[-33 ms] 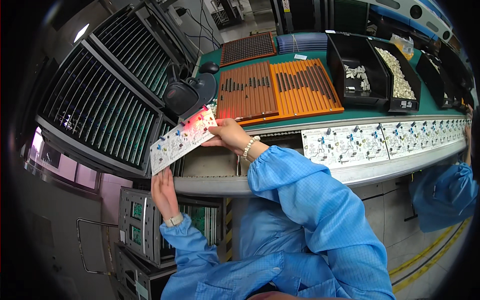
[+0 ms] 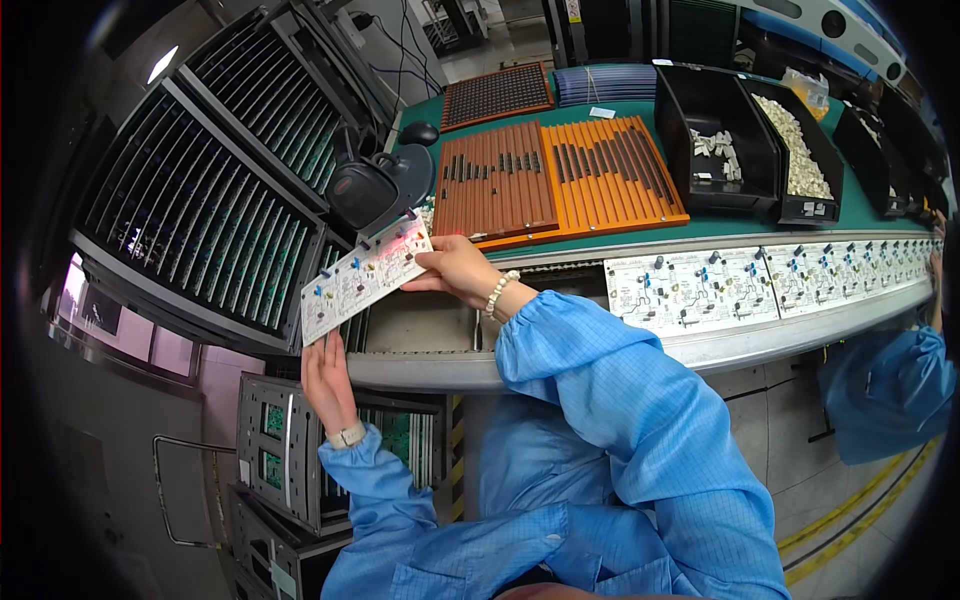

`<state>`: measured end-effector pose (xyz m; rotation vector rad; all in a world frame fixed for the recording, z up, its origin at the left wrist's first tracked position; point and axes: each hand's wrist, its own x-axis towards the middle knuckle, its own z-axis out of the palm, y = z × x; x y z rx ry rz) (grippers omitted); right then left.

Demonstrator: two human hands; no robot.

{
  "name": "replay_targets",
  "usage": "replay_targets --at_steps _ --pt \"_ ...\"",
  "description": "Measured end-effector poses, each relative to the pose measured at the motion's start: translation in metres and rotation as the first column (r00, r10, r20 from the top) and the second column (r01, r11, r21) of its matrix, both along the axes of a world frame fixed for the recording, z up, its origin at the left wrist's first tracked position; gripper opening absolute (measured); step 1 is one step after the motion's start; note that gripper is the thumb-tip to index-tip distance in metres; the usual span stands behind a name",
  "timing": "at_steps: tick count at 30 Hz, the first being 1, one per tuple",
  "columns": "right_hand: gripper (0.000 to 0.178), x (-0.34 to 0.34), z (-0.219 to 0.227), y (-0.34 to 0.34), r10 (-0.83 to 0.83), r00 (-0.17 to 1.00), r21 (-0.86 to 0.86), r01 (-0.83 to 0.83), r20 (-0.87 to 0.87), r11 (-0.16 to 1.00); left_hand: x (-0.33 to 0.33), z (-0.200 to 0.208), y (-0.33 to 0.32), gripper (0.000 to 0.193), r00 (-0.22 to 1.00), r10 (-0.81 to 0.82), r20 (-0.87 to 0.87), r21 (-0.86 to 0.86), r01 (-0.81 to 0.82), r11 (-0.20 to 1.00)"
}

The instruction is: Assembling electronic components onto circuit boards on a manual production line.

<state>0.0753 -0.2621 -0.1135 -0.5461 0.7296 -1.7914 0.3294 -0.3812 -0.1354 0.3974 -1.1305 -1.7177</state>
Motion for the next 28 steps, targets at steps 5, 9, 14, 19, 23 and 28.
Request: replay_targets --at_steps 5,9,14,19,23,28 --pt "0.027 0.003 -0.003 -0.012 0.043 0.999 -0.049 -0.043 0.015 0.998 -0.005 -0.012 -0.028 0.033 0.997 0.060 0.044 0.006 -0.061 0.998" --pt "0.027 0.005 -0.005 -0.023 0.054 0.999 -0.080 -0.053 0.010 0.995 -0.009 -0.015 -0.034 0.033 0.994 0.105 0.044 -0.023 -0.104 0.994" --pt "0.027 0.002 -0.007 -0.024 0.087 0.996 -0.067 -0.086 0.025 0.994 -0.011 -0.014 -0.033 0.032 0.989 0.143 0.047 -0.018 -0.142 0.990" --pt "0.024 0.000 -0.011 -0.027 0.053 0.998 -0.105 -0.051 0.018 0.993 -0.012 -0.014 -0.034 0.033 0.987 0.142 0.074 -0.045 -0.139 0.989" --pt "0.026 -0.001 -0.011 -0.027 0.063 0.998 -0.104 -0.060 0.029 0.993 -0.009 -0.018 -0.039 0.033 0.989 0.122 0.089 -0.045 -0.119 0.992" --pt "0.030 -0.009 -0.012 -0.025 0.054 0.998 -0.090 -0.052 0.025 0.995 -0.014 -0.013 -0.029 0.038 0.984 0.150 0.101 -0.042 -0.146 0.988"
